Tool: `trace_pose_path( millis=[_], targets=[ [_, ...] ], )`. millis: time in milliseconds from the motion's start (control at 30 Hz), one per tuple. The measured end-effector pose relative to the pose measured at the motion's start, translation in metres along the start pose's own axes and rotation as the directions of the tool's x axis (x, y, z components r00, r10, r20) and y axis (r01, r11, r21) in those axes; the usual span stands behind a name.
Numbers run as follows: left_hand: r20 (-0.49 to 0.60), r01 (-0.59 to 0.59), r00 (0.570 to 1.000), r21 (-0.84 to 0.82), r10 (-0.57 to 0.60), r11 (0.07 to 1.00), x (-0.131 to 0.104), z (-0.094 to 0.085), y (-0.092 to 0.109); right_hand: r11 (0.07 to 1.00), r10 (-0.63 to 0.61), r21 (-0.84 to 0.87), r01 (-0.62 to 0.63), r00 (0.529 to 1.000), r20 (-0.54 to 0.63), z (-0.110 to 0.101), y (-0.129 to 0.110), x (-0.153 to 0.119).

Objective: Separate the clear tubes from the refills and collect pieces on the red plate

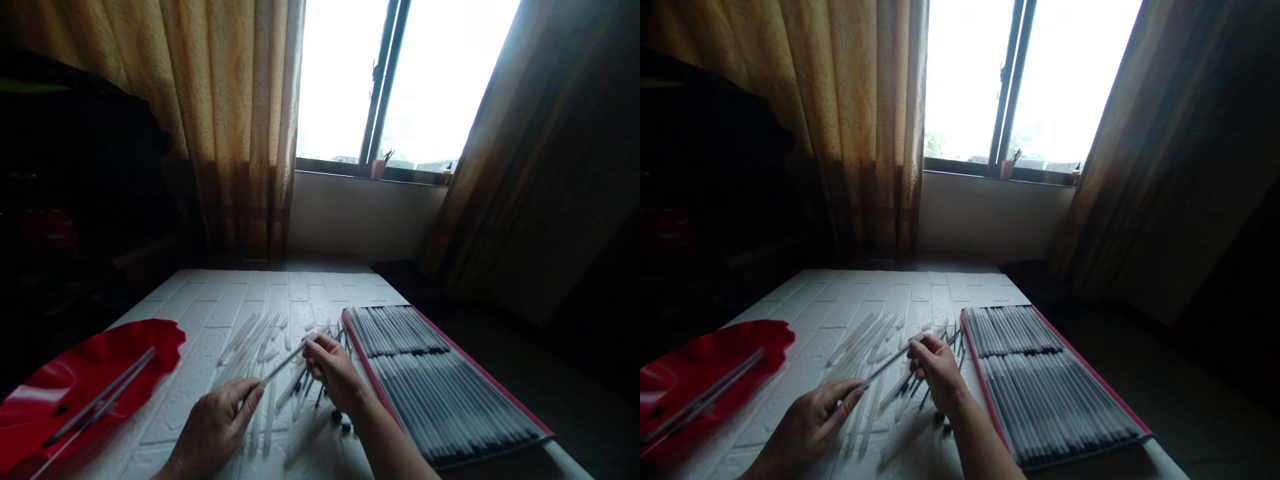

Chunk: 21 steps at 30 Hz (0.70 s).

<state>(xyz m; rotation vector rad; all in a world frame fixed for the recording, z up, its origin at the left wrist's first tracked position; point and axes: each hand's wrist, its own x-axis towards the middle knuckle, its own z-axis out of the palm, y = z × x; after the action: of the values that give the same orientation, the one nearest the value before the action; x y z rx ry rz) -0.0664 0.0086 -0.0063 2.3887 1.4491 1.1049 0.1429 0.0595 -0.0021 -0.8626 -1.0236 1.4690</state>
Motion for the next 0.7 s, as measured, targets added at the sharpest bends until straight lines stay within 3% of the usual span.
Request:
trace_pose_path(
  millis=[167, 300, 433, 533, 667, 700],
  targets=[
    [0.014, -0.025, 1.0, -0.003, 0.025, 1.0, -0.002, 0.003, -0.001, 0.999, 0.019, -0.048, -0.015, 0.995, 0.1, 0.01, 0.012, -0.001],
    [0.032, -0.015, 0.999, -0.016, 0.016, 1.0, -0.002, 0.004, -0.002, 0.993, -0.026, -0.117, 0.032, 0.998, 0.051, 0.014, 0.008, 0.002],
    [0.076, 0.002, 0.997, -0.041, 0.001, 0.999, -0.002, 0.003, -0.003, 0.983, -0.127, -0.134, 0.124, 0.992, -0.018, 0.013, -0.017, 0.004],
    [0.068, -0.017, 0.997, -0.044, 0.02, 0.999, -0.001, 0.002, -0.004, 0.948, -0.201, -0.254, 0.192, 0.979, -0.01, 0.002, -0.045, 0.004],
    [0.08, -0.035, 0.996, -0.049, 0.039, 0.998, -0.002, 0.003, -0.012, 0.842, -0.229, -0.504, 0.19, 0.973, -0.015, -0.034, -0.086, -0.001],
    [0.075, -0.038, 0.996, -0.05, 0.042, 0.998, -0.002, 0.005, -0.015, 0.759, -0.213, -0.633, 0.148, 0.977, -0.027, -0.047, -0.097, -0.003]
  ],
)
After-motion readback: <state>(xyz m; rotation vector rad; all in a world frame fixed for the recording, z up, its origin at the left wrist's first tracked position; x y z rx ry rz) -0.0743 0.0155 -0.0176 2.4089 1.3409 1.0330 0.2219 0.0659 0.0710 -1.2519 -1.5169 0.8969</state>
